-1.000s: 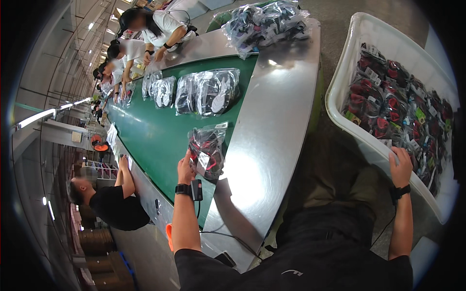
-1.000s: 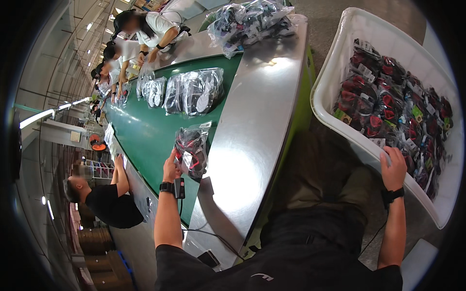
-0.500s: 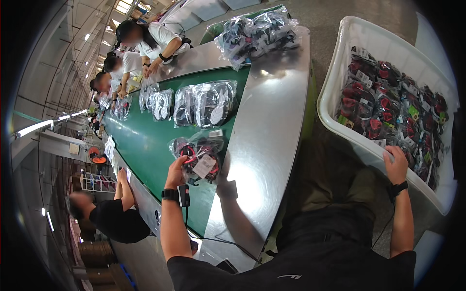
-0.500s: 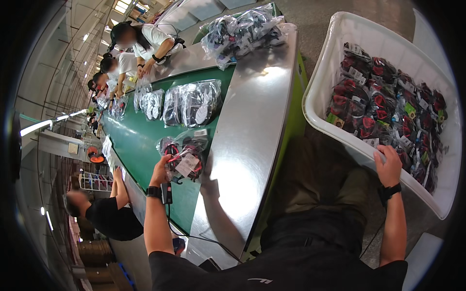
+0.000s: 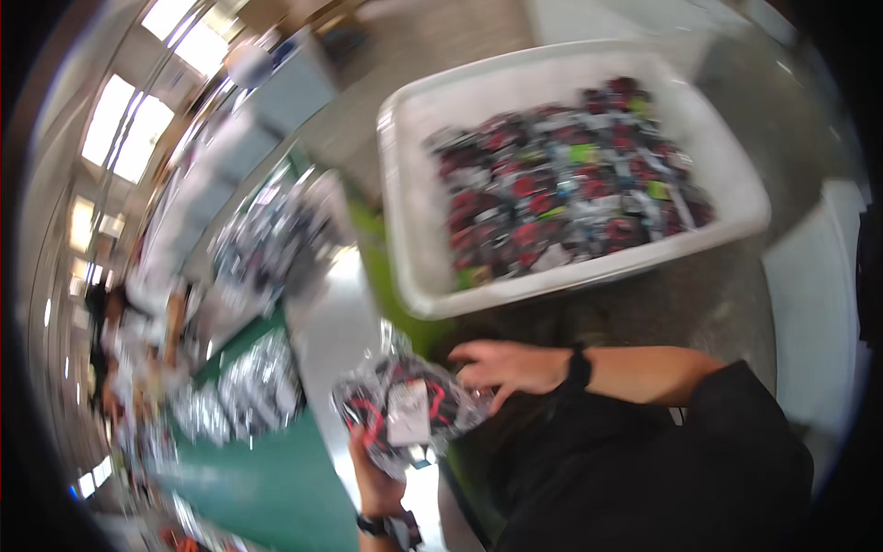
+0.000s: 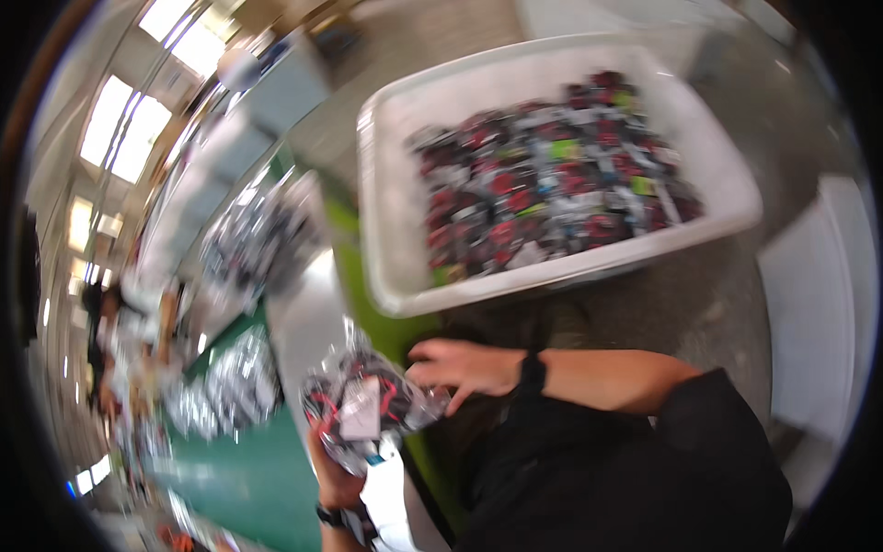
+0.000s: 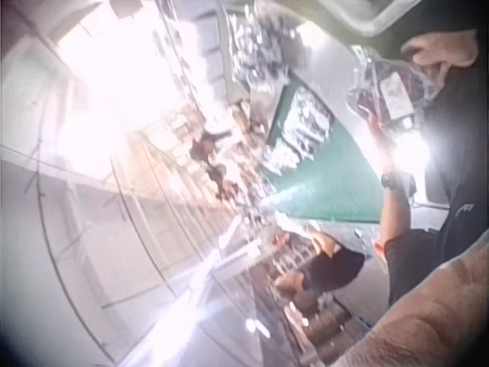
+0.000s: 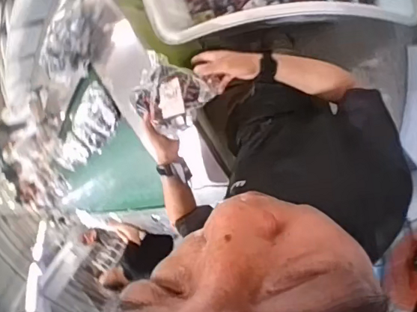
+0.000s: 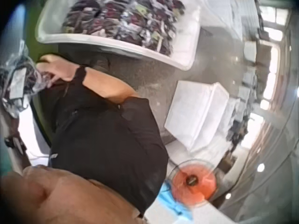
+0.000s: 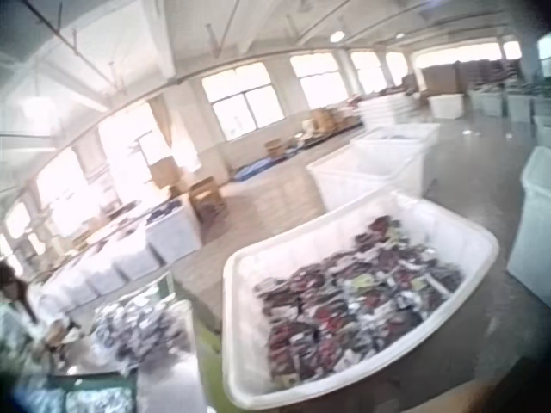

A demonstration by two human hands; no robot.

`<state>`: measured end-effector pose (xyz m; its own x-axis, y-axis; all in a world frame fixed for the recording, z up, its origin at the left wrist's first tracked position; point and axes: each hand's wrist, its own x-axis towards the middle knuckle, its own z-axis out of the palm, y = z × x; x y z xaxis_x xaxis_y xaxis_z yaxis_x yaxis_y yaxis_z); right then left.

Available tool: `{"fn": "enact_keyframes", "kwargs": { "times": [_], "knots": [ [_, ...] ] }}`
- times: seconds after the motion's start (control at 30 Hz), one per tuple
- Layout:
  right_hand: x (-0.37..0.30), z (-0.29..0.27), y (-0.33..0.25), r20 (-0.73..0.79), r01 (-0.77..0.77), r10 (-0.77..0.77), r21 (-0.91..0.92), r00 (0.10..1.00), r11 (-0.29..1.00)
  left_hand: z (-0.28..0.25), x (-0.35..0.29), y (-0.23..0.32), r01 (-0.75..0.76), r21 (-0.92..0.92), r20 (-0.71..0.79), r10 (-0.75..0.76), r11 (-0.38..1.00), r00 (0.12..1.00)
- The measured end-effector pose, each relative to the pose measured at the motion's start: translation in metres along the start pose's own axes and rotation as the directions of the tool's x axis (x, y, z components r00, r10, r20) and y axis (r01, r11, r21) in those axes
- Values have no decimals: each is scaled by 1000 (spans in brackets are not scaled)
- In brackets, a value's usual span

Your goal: The person repeatedly picks packaged footwear from a white bin and places them onto a green conveyor belt. The items are handled one at a time and moved from the bin to the belt, where other workers are also processing similar packages.

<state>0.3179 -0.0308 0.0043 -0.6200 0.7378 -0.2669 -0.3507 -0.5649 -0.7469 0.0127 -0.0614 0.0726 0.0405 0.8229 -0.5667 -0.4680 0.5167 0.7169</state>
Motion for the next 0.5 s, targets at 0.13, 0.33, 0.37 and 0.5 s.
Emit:
{"fn": "enact_keyframes", "kwargs": {
  "times": [0.13, 0.33, 0.37, 0.5],
  "knots": [
    [-13, 0, 11, -139, 108, -99, 55, 985, 993, 41, 7, -64, 27, 171, 255, -71, 985, 964],
    [-79, -77, -17, -244, 312, -255, 237, 936, 920, 48, 1, -56, -77, 556, 407, -190, 827, 894],
    [-88, -101, -30, -313, 352, -278, 211, 908, 912, 50, 2, -55, -108, 598, 398, -178, 794, 900],
    [-147, -192, -85, -565, 603, -553, -119, 613, 789, 54, -2, -47, -149, 665, 328, -107, 732, 939]
  ]
}}
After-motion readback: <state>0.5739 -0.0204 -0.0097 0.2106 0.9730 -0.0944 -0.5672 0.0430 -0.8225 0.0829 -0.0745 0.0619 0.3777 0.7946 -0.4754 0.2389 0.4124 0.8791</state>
